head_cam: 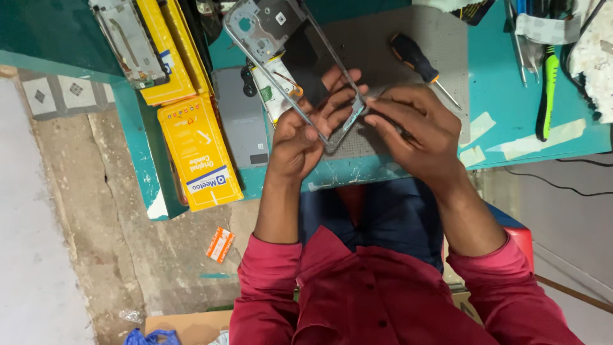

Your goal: The person disassembles a smartphone, removes the battery, and cleans the internal frame using a yellow box. They then reinsert the battery and connect internal components using a metal tool.

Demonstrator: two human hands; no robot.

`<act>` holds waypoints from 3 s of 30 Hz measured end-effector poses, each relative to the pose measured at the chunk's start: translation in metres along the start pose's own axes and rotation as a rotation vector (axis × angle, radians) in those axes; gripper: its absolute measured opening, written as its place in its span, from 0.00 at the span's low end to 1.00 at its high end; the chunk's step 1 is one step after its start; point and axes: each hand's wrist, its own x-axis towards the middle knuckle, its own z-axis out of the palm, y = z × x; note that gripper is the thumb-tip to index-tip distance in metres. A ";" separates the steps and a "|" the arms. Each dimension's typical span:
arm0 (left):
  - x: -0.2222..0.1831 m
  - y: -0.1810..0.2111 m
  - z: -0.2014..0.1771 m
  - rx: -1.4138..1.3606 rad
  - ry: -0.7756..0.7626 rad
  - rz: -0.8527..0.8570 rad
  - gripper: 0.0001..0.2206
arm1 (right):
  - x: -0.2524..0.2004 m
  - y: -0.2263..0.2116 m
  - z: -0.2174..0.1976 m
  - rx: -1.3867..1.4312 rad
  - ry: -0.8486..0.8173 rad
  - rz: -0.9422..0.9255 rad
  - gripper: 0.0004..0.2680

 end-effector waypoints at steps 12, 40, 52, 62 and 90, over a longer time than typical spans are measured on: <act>0.000 0.002 0.002 0.182 0.015 -0.037 0.24 | 0.004 -0.001 0.003 -0.119 -0.095 -0.129 0.08; -0.015 0.003 -0.012 0.270 0.032 -0.041 0.39 | 0.003 0.019 0.025 -0.007 -0.178 0.003 0.08; -0.021 0.003 -0.031 0.337 0.125 0.147 0.37 | 0.051 0.049 0.032 -0.437 -0.226 -0.181 0.04; -0.019 0.000 -0.035 0.289 0.106 0.219 0.38 | 0.057 0.061 0.038 -0.371 -0.262 -0.179 0.03; -0.017 0.003 -0.030 0.232 0.086 0.203 0.37 | 0.053 0.036 0.032 -0.041 -0.276 -0.348 0.07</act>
